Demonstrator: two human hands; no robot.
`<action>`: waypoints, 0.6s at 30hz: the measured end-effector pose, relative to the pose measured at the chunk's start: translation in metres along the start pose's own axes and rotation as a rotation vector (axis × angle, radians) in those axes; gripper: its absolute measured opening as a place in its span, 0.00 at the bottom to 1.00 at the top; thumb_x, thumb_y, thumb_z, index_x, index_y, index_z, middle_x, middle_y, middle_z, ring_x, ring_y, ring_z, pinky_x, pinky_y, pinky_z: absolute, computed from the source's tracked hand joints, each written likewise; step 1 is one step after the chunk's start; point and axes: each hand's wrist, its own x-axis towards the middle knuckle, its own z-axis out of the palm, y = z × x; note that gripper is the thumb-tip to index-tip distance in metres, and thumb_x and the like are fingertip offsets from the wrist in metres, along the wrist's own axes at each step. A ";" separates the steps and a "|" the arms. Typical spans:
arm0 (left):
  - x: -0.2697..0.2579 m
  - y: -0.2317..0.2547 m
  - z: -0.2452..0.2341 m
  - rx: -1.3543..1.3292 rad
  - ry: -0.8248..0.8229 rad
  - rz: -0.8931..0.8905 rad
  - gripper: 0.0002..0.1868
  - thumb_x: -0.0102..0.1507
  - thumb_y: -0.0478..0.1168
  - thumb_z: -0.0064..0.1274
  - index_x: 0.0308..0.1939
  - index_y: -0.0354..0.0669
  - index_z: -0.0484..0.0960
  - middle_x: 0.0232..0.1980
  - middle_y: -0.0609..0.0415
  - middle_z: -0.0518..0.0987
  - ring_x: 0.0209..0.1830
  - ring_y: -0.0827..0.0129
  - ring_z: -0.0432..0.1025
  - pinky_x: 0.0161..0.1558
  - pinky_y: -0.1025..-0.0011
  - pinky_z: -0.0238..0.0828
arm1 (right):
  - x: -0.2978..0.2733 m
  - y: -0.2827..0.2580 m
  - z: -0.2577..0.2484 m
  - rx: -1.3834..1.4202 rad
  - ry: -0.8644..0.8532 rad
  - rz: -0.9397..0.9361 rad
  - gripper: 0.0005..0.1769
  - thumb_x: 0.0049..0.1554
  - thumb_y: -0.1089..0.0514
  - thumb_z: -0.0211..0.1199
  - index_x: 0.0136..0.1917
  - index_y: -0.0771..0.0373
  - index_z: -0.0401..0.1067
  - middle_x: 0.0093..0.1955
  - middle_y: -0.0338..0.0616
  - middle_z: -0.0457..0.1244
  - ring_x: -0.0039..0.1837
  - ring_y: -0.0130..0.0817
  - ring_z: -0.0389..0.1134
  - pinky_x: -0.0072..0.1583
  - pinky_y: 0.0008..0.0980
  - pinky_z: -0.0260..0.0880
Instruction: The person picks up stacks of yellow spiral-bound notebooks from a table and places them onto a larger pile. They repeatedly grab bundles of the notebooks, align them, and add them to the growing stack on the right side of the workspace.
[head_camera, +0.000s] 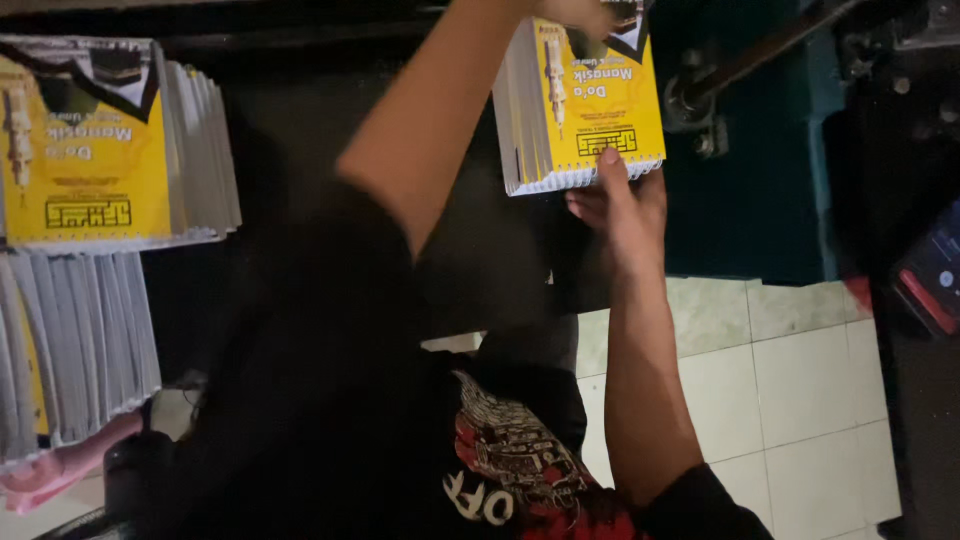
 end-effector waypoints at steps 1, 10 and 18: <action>-0.025 0.004 0.003 -0.033 0.052 0.028 0.40 0.73 0.56 0.52 0.77 0.39 0.52 0.77 0.28 0.52 0.77 0.33 0.43 0.76 0.39 0.40 | -0.001 0.000 0.001 -0.045 0.002 -0.010 0.52 0.62 0.34 0.67 0.75 0.74 0.44 0.59 0.75 0.60 0.57 0.67 0.72 0.58 0.59 0.77; -0.132 0.001 0.060 -0.422 0.316 -0.186 0.41 0.74 0.61 0.29 0.81 0.37 0.40 0.84 0.31 0.37 0.84 0.43 0.32 0.80 0.46 0.24 | 0.037 0.016 -0.056 0.002 -0.106 -0.133 0.57 0.59 0.17 0.30 0.75 0.68 0.54 0.74 0.70 0.51 0.74 0.66 0.52 0.69 0.63 0.54; -0.113 0.017 0.085 -0.479 0.323 -0.105 0.44 0.74 0.64 0.28 0.82 0.41 0.35 0.84 0.35 0.28 0.84 0.40 0.23 0.80 0.43 0.15 | 0.068 0.011 -0.019 0.634 -0.402 -0.108 0.66 0.54 0.14 0.44 0.82 0.69 0.48 0.83 0.68 0.38 0.84 0.72 0.35 0.80 0.67 0.28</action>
